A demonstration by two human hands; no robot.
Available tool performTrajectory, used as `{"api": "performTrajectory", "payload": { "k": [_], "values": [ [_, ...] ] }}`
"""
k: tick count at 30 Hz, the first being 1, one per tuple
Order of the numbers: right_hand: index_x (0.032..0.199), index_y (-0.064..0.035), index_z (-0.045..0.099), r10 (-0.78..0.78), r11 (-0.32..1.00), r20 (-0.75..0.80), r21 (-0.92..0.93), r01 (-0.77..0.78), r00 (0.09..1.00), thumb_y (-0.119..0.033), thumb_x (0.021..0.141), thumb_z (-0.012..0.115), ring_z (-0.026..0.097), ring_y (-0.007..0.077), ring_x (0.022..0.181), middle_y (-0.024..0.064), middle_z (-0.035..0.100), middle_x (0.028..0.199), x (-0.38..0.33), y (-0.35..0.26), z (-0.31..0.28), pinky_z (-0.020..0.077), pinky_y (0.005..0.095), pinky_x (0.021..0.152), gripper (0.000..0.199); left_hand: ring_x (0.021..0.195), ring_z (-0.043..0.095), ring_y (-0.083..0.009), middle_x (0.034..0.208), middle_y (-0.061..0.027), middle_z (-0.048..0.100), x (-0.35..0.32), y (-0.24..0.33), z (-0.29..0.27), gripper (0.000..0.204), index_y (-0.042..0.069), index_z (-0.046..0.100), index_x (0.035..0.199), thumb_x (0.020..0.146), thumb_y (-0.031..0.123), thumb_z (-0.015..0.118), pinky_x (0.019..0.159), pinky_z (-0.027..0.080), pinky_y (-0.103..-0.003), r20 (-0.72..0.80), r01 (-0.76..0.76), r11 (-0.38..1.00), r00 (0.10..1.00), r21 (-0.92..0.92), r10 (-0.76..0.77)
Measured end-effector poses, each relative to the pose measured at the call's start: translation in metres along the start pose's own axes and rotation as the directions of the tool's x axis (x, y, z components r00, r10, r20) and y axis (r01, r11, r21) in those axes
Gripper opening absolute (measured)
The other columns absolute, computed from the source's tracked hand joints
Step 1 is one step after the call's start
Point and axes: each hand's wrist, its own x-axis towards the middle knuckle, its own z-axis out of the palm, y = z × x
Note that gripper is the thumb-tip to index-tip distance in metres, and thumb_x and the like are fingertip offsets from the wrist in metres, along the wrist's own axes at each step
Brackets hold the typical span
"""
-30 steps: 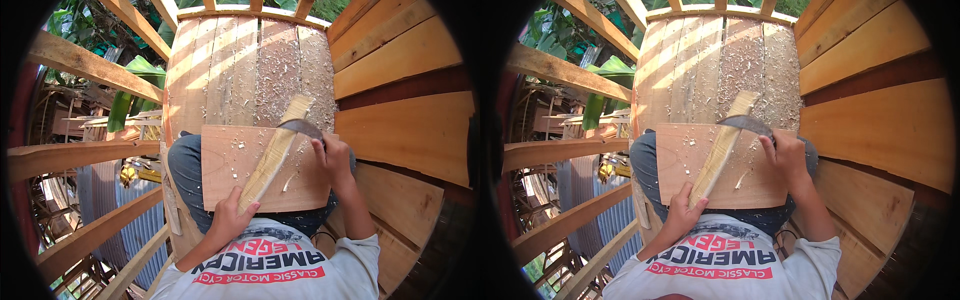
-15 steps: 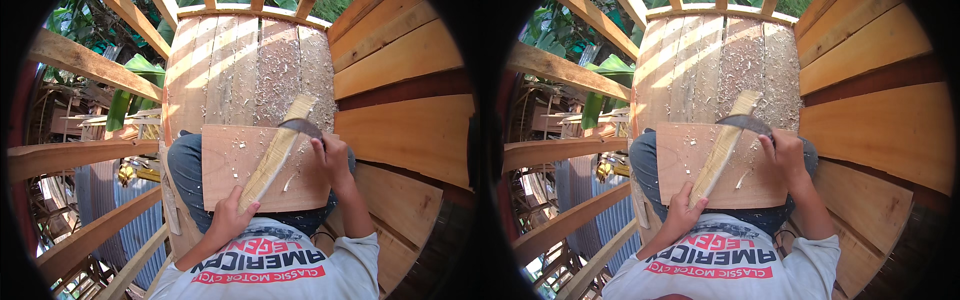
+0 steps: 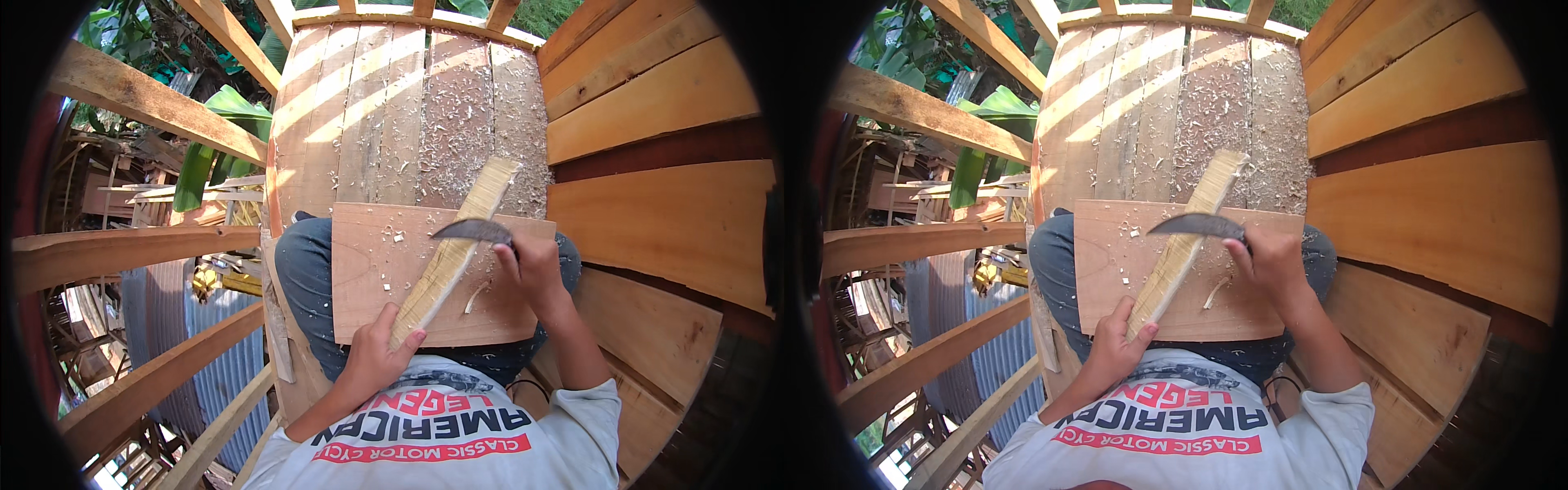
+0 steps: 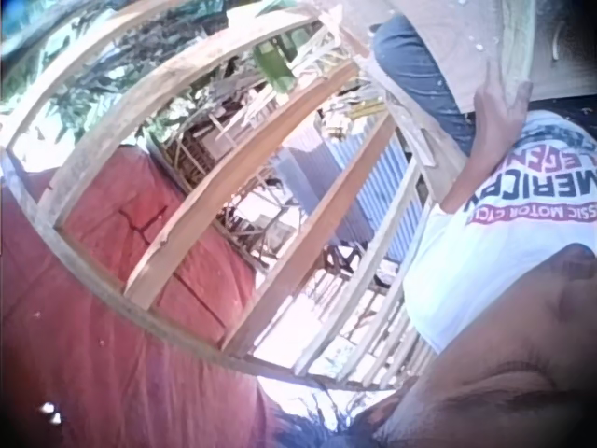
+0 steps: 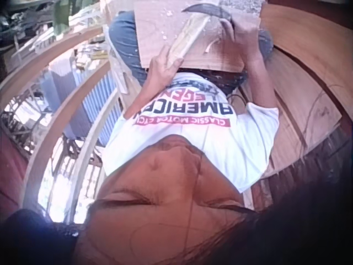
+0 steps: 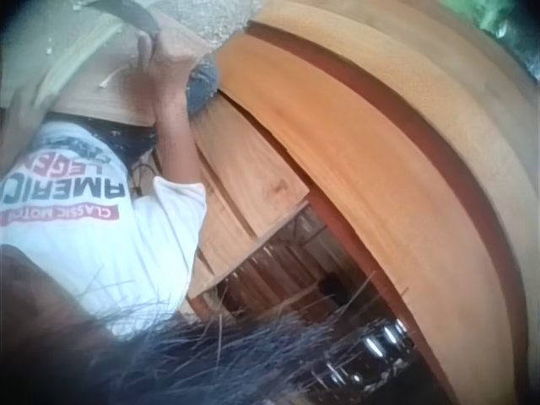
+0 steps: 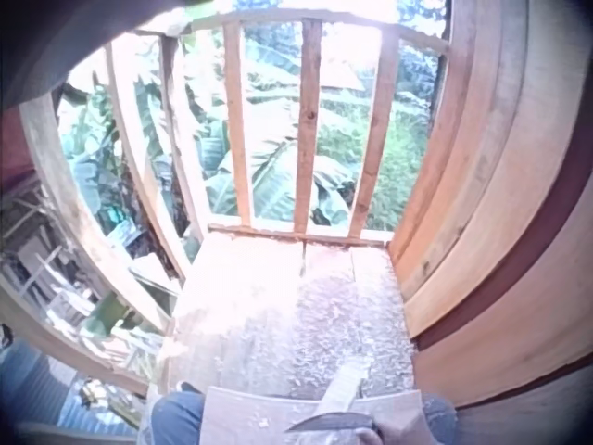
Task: The person sits on the floor of a wooden structure and uses a curved knife to shave and shape a long piece of wood. They repeatedly scrape the surface of the wood, removing thin shavings and refining its shape.
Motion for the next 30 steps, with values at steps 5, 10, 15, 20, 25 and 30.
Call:
{"api": "performTrajectory", "payload": {
  "k": [5,10,15,20,25,30],
  "values": [
    [0.069,-0.005,0.055,0.42,0.906,-0.109,0.104,-0.41,0.901,-0.043,0.091,0.061,0.057,0.0309,0.05,0.0141,0.056,0.058,0.017,0.025,-0.01,0.0417,0.0376,0.047,0.045,0.072,0.065,-0.0452,0.071,-0.0273,0.061,0.0,0.003,0.0,0.04,-0.002,0.052,0.105,0.09,0.034,0.064,0.058,0.049,-0.045,-0.007,-0.006,0.999,1.0,-0.035,0.006],
    [0.069,-0.005,0.056,0.135,0.987,-0.018,0.087,-0.133,0.991,-0.038,0.092,0.063,0.057,0.0312,0.05,0.0147,0.053,0.056,0.008,0.002,-0.004,0.0413,0.0384,0.046,0.04,0.071,0.065,-0.0451,0.07,-0.0268,0.06,-0.003,-0.004,-0.002,0.039,-0.002,0.052,0.103,0.09,0.034,0.063,0.058,0.049,-0.045,0.004,0.011,1.0,1.0,-0.009,-0.011],
    [0.068,-0.0058,0.055,-0.141,0.986,0.029,-0.08,0.143,0.99,-0.04,0.09,0.063,0.056,0.0305,0.049,0.0131,0.052,0.055,0.003,-0.002,-0.006,0.0417,0.0377,0.045,0.042,0.07,0.064,-0.045,0.068,-0.0259,0.059,-0.003,-0.002,-0.003,0.039,-0.001,0.052,0.1,0.091,0.034,0.063,0.058,0.048,-0.045,0.02,0.022,1.0,1.0,0.001,-0.022],
    [0.072,-0.0049,0.057,0.327,0.933,-0.173,0.219,-0.287,0.929,-0.038,0.091,0.064,0.055,0.0325,0.049,0.0142,0.053,0.057,0.006,0.019,0.0,0.0405,0.0388,0.046,0.039,0.069,0.064,-0.0452,0.067,-0.0258,0.059,0.001,0.004,-0.001,0.038,-0.001,0.051,0.098,0.091,0.034,0.063,0.057,0.047,-0.044,0.018,0.006,1.0,1.0,-0.018,-0.006],
    [0.069,-0.0055,0.055,0.266,0.964,-0.193,0.073,-0.256,0.945,-0.036,0.091,0.064,0.055,0.0319,0.048,0.0141,0.052,0.054,0.022,0.03,-0.013,0.0408,0.0381,0.046,0.039,0.067,0.063,-0.0451,0.065,-0.0253,0.057,-0.001,0.001,-0.004,0.038,-0.001,0.051,0.099,0.091,0.034,0.063,0.056,0.047,-0.044,0.024,0.004,1.0,1.0,-0.02,-0.004],
    [0.07,-0.0012,0.053,-0.066,0.997,-0.15,0.026,0.071,0.986,-0.033,0.094,0.061,0.051,0.0319,0.045,0.015,0.05,0.053,0.007,0.003,0.006,0.0387,0.0371,0.045,0.04,0.066,0.063,-0.0449,0.064,-0.0249,0.057,0.0,-0.004,-0.005,0.038,0.0,0.051,0.099,0.09,0.034,0.063,0.056,0.046,-0.044,0.034,-0.004,0.999,0.999,-0.036,0.005]
  ]
}}
